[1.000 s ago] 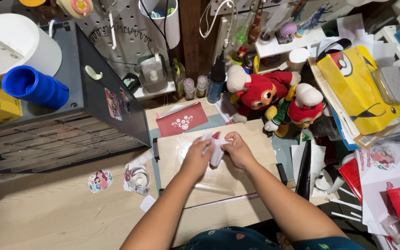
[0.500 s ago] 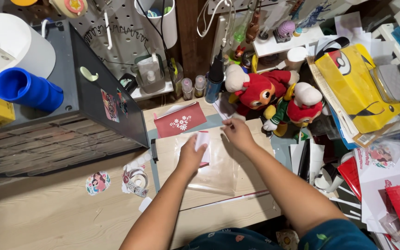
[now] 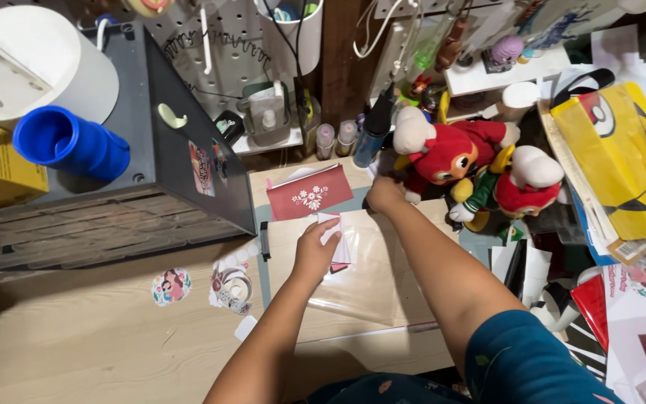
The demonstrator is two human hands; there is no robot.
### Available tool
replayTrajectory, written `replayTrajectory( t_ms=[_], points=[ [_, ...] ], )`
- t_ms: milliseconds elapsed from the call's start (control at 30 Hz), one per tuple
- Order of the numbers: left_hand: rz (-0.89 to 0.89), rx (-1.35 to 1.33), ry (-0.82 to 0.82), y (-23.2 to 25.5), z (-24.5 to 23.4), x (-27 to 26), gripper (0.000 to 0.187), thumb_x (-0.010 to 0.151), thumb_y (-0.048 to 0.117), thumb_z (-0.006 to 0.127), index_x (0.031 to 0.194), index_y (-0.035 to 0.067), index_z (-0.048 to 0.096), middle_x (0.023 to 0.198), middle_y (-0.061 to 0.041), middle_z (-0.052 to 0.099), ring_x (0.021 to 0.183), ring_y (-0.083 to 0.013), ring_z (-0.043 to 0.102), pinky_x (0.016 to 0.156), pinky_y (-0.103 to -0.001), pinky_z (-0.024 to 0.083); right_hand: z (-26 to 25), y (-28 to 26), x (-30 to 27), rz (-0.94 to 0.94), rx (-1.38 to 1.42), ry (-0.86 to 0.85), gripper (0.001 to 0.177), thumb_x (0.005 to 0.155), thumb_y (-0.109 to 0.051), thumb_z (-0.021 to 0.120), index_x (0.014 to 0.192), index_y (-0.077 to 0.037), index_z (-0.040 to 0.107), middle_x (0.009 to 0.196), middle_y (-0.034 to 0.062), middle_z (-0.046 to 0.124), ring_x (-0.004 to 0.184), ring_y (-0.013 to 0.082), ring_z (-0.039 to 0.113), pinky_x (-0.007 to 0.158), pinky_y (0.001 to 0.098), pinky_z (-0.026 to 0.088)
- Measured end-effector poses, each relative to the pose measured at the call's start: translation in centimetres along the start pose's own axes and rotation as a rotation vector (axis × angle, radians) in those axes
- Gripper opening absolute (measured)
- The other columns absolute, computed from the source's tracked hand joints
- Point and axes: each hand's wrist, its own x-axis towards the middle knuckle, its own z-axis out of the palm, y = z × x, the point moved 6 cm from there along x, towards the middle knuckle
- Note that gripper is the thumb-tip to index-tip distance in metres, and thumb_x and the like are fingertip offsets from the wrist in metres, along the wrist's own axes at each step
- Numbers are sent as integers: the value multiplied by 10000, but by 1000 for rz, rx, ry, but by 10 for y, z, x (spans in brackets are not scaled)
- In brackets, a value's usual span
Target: The person places small paper cutouts and stickers into a clear plastic bag and then seals the bag using adhesive tape at a desk.
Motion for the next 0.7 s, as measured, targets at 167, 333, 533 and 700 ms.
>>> replayTrajectory(
  t_ms=[167, 333, 533, 700],
  points=[
    [-10, -35, 28, -5, -9, -1, 354, 943, 129, 688, 1296, 151, 718, 1262, -185, 627, 1365, -395, 511, 1145, -492, 396, -23, -21, -39, -118, -9, 101, 365, 919, -163, 573, 1233, -58, 725, 1228, 210, 700, 1255, 430, 593, 1111, 566, 357],
    [-3, -36, 17, 3, -6, -1, 407, 919, 169, 730, 1324, 140, 696, 1280, -188, 616, 1357, -389, 519, 1140, -488, 408, -38, -30, -107, -398, 195, 368, 187, 936, -125, 673, 1075, -96, 794, 1159, 161, 724, 1137, 393, 635, 1012, 485, 503],
    [-168, -105, -191, 31, 20, -17, 693, 913, 481, 726, 1451, 79, 556, 1514, -284, 413, 1520, -424, 255, 1246, -521, 224, -22, -29, -186, -388, 378, 430, 80, 891, -125, 661, 969, -135, 669, 919, 139, 686, 967, 384, 672, 840, 508, 549],
    [-197, -276, -125, 66, 24, -27, 574, 1022, 342, 573, 1396, -86, 500, 1398, -346, 554, 1422, -442, 431, 1181, -569, 318, 19, -28, -204, -493, 757, 311, 181, 817, -84, 773, 915, -106, 621, 835, 123, 721, 867, 300, 723, 774, 425, 565]
  ],
)
